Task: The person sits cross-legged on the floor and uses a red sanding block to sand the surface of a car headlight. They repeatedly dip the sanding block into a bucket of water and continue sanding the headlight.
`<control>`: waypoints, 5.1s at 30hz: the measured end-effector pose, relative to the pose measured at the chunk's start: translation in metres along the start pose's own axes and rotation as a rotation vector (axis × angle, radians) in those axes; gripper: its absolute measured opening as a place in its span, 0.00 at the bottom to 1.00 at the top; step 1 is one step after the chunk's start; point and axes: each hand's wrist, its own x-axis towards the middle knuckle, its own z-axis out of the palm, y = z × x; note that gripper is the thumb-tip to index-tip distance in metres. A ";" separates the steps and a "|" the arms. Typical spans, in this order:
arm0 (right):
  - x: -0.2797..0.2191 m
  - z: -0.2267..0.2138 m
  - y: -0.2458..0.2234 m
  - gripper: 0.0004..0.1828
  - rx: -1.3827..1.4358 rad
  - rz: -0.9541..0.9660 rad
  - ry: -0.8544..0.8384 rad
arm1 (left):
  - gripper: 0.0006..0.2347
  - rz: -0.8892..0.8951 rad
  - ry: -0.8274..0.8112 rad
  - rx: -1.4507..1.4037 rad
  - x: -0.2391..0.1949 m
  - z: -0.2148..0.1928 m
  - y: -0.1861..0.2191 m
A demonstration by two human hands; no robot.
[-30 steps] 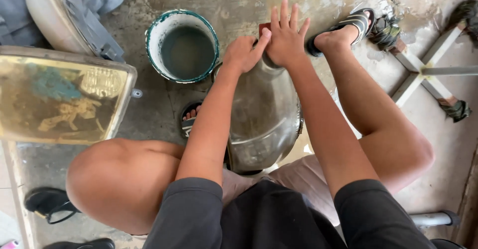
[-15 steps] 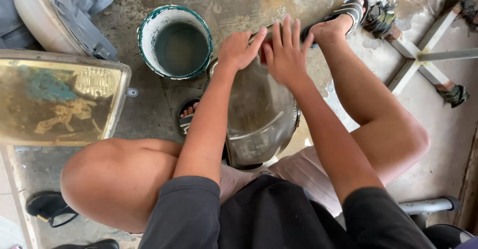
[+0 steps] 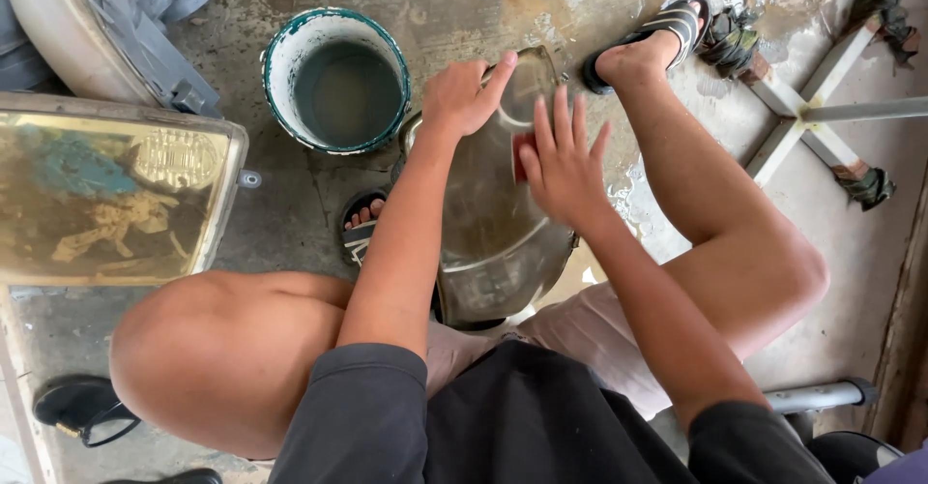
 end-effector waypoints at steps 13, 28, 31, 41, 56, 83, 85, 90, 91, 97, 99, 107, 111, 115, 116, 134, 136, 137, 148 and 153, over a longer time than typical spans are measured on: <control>0.034 -0.010 0.004 0.34 0.008 -0.031 0.111 | 0.28 0.041 0.035 -0.058 0.003 -0.003 -0.001; 0.032 -0.012 0.005 0.34 0.068 0.037 0.033 | 0.27 0.061 0.026 -0.083 0.000 -0.004 0.000; -0.038 0.005 -0.004 0.34 0.038 0.021 0.090 | 0.28 0.065 0.040 -0.087 0.001 0.003 -0.009; -0.062 0.006 -0.017 0.32 -0.152 -0.030 0.243 | 0.27 0.160 0.090 0.024 0.000 0.011 -0.016; -0.104 0.035 -0.018 0.34 0.011 0.037 0.123 | 0.28 0.095 0.072 0.006 0.001 0.008 -0.014; -0.140 0.037 -0.006 0.39 0.219 0.229 -0.031 | 0.27 0.108 0.112 -0.080 -0.003 0.001 -0.027; -0.151 0.032 -0.004 0.50 0.333 0.346 -0.056 | 0.27 0.098 0.108 -0.076 -0.007 0.000 -0.025; -0.153 0.033 0.002 0.67 0.794 0.636 -0.103 | 0.26 0.172 0.114 -0.037 -0.007 0.002 -0.025; -0.148 0.038 0.006 0.66 0.846 0.653 -0.042 | 0.27 0.137 0.101 -0.041 -0.009 -0.001 -0.022; -0.088 0.020 0.016 0.62 1.035 0.650 0.058 | 0.27 0.078 0.075 -0.038 -0.013 -0.005 -0.018; -0.062 0.013 0.020 0.63 1.082 0.651 0.046 | 0.28 0.057 0.057 -0.035 -0.014 -0.007 -0.015; -0.002 -0.013 0.023 0.64 1.079 0.666 -0.042 | 0.27 0.105 0.068 -0.061 -0.010 -0.009 -0.019; -0.073 0.002 0.019 0.61 1.074 0.670 -0.099 | 0.28 0.084 0.075 -0.083 -0.007 -0.005 -0.021; -0.094 0.023 0.029 0.62 1.187 0.768 -0.067 | 0.29 0.058 0.077 -0.033 -0.008 -0.004 -0.019; -0.090 0.023 0.034 0.64 1.158 0.714 -0.049 | 0.29 0.055 0.078 -0.016 -0.008 -0.004 -0.019; -0.025 -0.029 0.008 0.60 1.025 0.729 -0.051 | 0.29 0.035 0.031 -0.019 -0.011 -0.010 -0.014; -0.060 -0.023 0.004 0.60 1.083 0.784 -0.066 | 0.29 0.038 0.037 -0.031 -0.014 -0.008 -0.014; -0.076 -0.020 0.001 0.61 1.146 0.837 -0.080 | 0.30 0.042 0.045 -0.036 -0.015 -0.008 -0.013; 0.109 -0.030 0.073 0.59 1.769 0.927 0.293 | 0.29 0.053 0.043 -0.020 -0.014 -0.014 -0.012; 0.099 -0.009 0.029 0.66 0.914 0.640 0.006 | 0.28 0.046 0.028 -0.103 -0.016 -0.015 -0.013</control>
